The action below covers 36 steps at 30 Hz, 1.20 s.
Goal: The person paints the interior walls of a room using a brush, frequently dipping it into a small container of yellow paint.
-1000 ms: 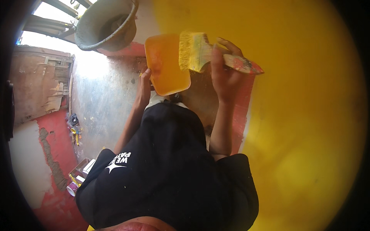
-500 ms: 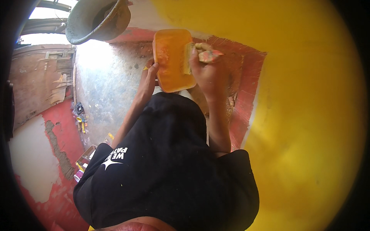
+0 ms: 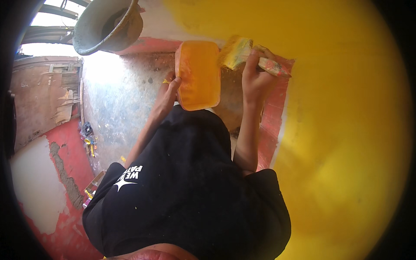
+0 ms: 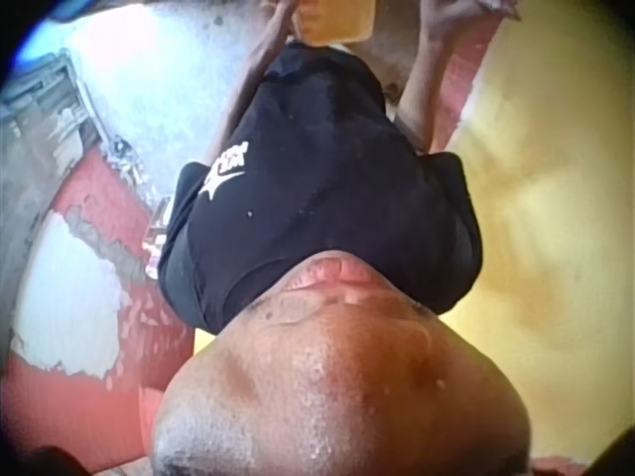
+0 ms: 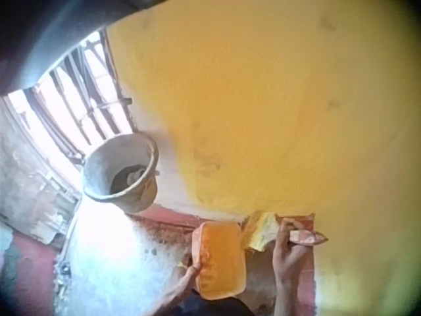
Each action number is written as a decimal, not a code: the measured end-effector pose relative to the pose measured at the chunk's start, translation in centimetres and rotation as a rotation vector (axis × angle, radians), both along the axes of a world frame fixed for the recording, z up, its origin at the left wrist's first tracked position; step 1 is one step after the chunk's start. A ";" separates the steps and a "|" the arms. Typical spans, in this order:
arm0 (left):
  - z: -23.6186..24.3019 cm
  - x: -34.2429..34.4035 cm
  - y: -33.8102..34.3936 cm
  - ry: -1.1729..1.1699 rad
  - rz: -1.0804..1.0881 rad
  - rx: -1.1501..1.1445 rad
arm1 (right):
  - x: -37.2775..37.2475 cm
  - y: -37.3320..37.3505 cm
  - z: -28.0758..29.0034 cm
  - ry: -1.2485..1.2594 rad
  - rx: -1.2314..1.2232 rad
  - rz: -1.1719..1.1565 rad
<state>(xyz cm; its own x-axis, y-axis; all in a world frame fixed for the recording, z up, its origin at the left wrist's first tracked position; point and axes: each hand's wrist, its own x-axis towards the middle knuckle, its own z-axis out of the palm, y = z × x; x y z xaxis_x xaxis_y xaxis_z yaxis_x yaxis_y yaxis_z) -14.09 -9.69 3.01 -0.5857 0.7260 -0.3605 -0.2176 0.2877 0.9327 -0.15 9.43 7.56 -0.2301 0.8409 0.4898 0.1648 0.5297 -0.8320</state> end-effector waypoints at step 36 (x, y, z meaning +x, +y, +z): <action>-2.5 -3.5 -0.8 0.124 -0.088 0.137 | -3.7 0.4 -2.0 0.550 -0.414 -0.243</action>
<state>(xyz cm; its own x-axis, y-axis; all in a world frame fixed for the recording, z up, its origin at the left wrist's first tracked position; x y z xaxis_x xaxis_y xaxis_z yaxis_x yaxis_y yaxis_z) -17.55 -10.44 0.47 -0.5515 0.8137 -0.1836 -0.0778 0.1690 0.9826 -3.82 9.80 5.54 0.1742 0.9784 0.1112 -0.2615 0.1549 -0.9527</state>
